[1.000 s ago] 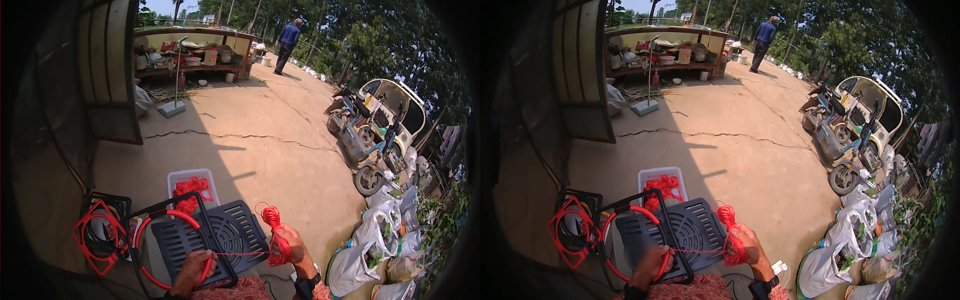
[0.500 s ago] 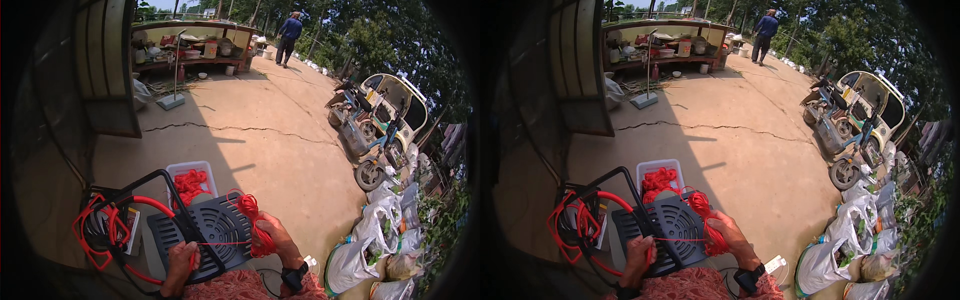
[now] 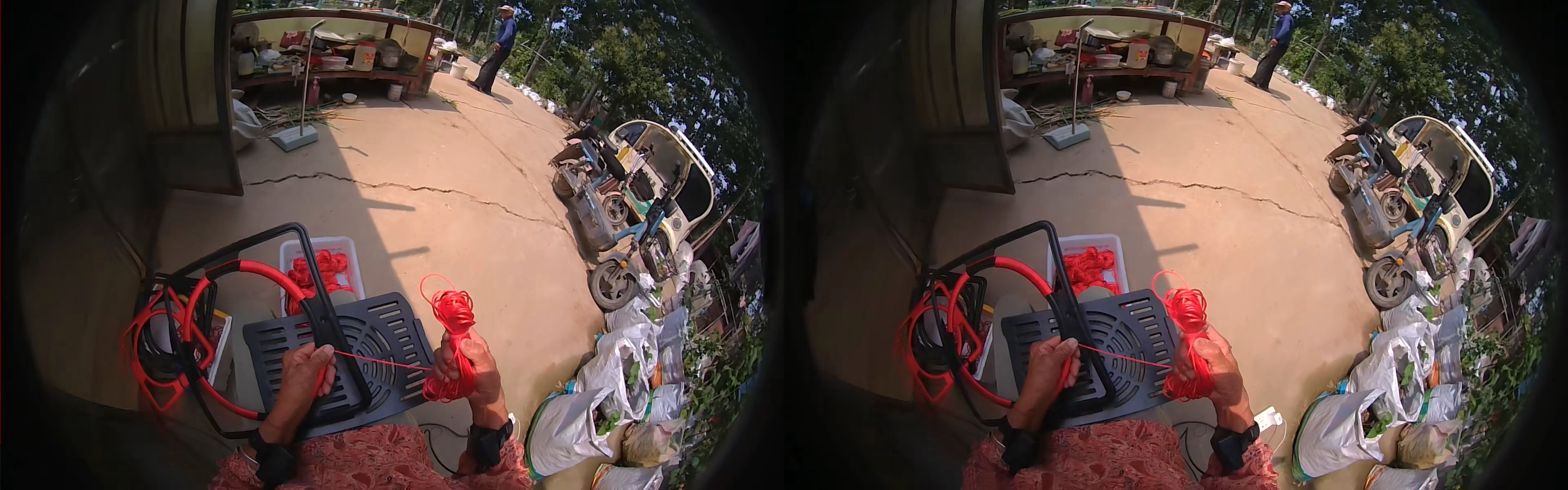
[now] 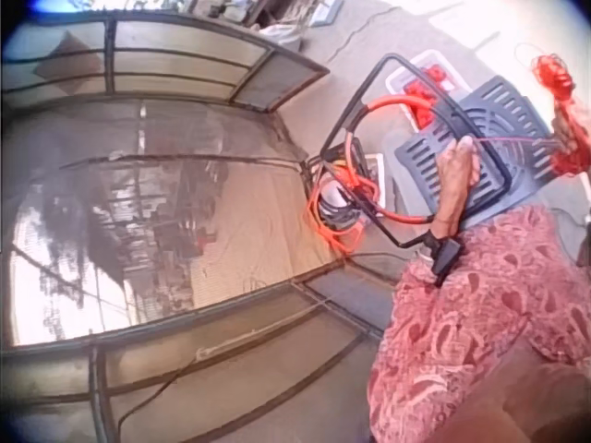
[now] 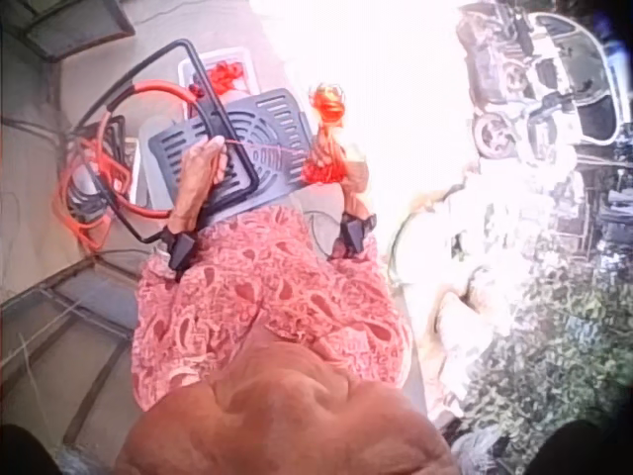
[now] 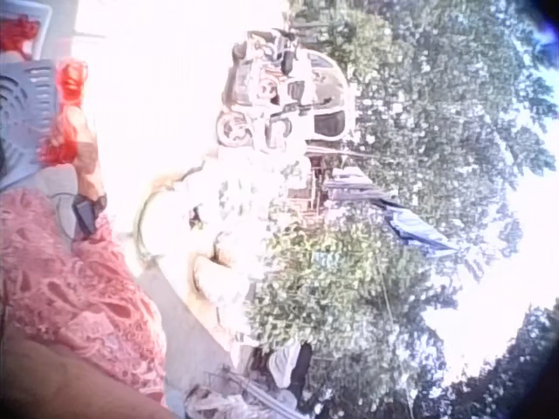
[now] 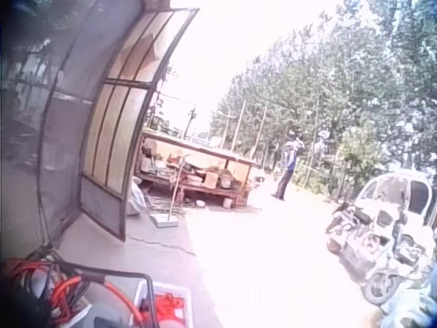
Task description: Winding a red cord or wire onto a black circular frame.
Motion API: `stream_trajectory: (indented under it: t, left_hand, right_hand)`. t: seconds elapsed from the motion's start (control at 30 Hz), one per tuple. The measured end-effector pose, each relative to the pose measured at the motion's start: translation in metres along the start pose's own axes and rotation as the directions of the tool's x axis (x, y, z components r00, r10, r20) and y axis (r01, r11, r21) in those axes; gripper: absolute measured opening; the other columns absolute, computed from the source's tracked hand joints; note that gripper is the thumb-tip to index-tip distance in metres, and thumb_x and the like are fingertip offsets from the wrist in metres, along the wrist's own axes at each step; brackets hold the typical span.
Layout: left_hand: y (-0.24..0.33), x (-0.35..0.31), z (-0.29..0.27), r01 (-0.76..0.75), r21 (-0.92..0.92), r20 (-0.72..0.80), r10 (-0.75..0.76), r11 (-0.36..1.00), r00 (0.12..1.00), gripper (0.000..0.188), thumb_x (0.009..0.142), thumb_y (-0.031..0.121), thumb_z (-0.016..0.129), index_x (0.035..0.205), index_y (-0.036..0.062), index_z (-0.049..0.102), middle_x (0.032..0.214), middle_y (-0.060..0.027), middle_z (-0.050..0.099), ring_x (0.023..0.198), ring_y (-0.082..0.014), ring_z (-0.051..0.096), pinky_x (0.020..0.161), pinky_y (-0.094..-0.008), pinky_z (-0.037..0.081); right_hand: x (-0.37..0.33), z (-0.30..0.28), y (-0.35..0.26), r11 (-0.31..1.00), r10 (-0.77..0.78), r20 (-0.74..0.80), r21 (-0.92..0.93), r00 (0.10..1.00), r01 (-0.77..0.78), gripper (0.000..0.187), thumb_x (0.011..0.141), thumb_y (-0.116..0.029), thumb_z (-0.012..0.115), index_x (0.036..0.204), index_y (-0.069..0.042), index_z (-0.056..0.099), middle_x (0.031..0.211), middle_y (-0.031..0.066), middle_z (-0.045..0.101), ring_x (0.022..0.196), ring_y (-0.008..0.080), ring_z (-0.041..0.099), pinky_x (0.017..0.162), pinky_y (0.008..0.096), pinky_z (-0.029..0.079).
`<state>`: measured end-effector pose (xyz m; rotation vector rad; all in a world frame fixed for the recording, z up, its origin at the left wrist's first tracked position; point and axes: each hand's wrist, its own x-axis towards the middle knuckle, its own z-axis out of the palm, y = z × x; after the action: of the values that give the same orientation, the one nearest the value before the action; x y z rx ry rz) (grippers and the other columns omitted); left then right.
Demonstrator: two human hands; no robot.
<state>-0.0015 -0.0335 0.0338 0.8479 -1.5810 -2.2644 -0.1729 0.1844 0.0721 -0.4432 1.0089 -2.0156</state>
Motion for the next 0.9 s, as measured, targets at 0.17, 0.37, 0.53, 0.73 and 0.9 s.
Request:
stream_trajectory:
  t: [0.17,0.37,0.53,0.73,0.9]
  left_hand:
    - [0.0,0.007,0.014,-0.052,0.07,0.088,0.046,0.996,0.995,0.031,0.096,0.03,0.058,0.077,0.0041,0.057,0.055,-0.0012,0.055,0.04,-0.005,0.046,0.036,-0.0197,0.033]
    - [-0.021,0.01,0.015,0.017,-0.031,0.003,-0.017,0.999,1.0,0.031,0.095,0.029,0.058,0.078,0.0035,0.057,0.055,-0.0017,0.055,0.039,-0.0057,0.046,0.035,-0.0201,0.032]
    - [-0.034,0.014,0.017,0.097,-0.185,0.066,-0.086,0.978,0.994,0.029,0.097,0.026,0.056,0.081,0.0013,0.056,0.054,-0.007,0.053,0.038,-0.0122,0.046,0.035,-0.0238,0.033]
    - [-0.04,0.016,0.013,0.148,-0.321,0.149,-0.105,0.935,0.983,0.04,0.099,0.036,0.051,0.085,-0.0006,0.058,0.056,-0.0099,0.054,0.039,-0.0154,0.047,0.036,-0.0252,0.033]
    - [-0.042,0.011,0.021,0.204,-0.298,0.16,-0.162,0.932,0.974,0.057,0.1,0.049,0.039,0.089,-0.0034,0.058,0.058,-0.0119,0.056,0.042,-0.0172,0.051,0.039,-0.0273,0.039]
  right_hand:
    - [-0.011,0.003,-0.022,0.97,-0.192,0.02,0.154,0.981,0.187,0.031,0.1,-0.029,0.046,0.11,0.0,0.048,0.062,-0.001,0.039,0.047,0.0081,0.038,0.041,0.0232,0.036]
    - [-0.021,0.03,-0.007,0.944,0.087,-0.125,-0.307,0.988,-0.122,0.054,0.078,-0.033,0.069,0.115,0.004,0.053,0.071,0.0051,0.056,0.051,0.0123,0.051,0.047,0.0265,0.043]
    - [-0.032,0.012,0.018,0.969,0.07,-0.03,-0.234,0.997,-0.075,0.054,0.076,-0.032,0.068,0.112,0.006,0.054,0.075,0.0058,0.059,0.06,0.0129,0.056,0.055,0.0268,0.046]
    - [-0.049,-0.003,0.013,0.936,0.071,-0.189,-0.326,0.979,-0.131,0.056,0.077,-0.031,0.069,0.115,0.007,0.055,0.079,0.0055,0.06,0.065,0.0125,0.059,0.061,0.0273,0.051]
    - [-0.05,-0.003,-0.001,0.883,0.003,-0.266,-0.452,0.964,-0.127,0.05,0.081,-0.03,0.068,0.114,0.004,0.053,0.074,0.0045,0.056,0.056,0.0106,0.052,0.051,0.0246,0.045]
